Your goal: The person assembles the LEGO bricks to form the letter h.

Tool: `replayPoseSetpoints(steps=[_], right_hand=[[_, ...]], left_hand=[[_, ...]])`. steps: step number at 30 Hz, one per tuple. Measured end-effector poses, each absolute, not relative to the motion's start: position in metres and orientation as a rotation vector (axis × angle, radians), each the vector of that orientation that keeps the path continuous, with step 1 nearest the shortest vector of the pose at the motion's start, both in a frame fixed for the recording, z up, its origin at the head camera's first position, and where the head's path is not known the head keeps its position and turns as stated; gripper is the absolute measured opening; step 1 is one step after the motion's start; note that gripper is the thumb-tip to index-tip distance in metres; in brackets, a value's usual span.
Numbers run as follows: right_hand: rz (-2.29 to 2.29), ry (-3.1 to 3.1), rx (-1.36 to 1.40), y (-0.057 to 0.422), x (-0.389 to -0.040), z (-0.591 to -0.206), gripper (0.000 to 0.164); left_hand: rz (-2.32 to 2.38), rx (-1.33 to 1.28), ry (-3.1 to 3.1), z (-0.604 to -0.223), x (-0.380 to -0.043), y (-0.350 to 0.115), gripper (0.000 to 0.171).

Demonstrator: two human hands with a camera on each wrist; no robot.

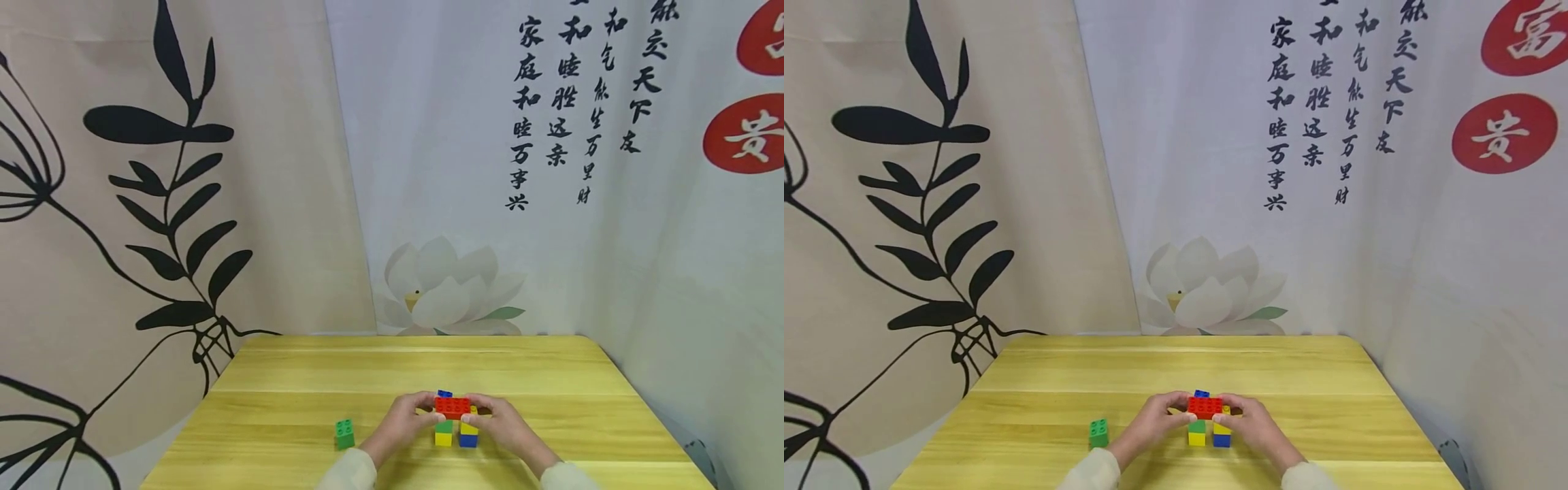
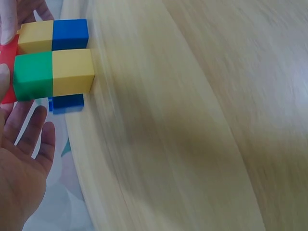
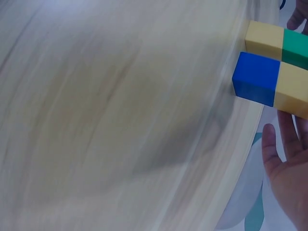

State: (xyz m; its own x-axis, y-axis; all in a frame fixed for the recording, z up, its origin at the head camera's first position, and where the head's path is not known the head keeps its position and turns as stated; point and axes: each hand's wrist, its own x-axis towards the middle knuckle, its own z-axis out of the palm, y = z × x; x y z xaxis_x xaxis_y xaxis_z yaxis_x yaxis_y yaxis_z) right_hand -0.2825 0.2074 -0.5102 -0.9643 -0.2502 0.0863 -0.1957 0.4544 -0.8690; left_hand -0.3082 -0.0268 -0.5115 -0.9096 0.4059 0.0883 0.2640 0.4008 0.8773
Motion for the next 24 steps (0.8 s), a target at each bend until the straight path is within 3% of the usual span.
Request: replayPoseSetpoints(steps=[24], right_hand=[[-1.601, 2.568, -0.464, 0.138, -0.293, -0.515, 0.053]], left_hand=[[1.560, 0.604, 2.517, -0.513, -0.310, -0.097, 0.027]])
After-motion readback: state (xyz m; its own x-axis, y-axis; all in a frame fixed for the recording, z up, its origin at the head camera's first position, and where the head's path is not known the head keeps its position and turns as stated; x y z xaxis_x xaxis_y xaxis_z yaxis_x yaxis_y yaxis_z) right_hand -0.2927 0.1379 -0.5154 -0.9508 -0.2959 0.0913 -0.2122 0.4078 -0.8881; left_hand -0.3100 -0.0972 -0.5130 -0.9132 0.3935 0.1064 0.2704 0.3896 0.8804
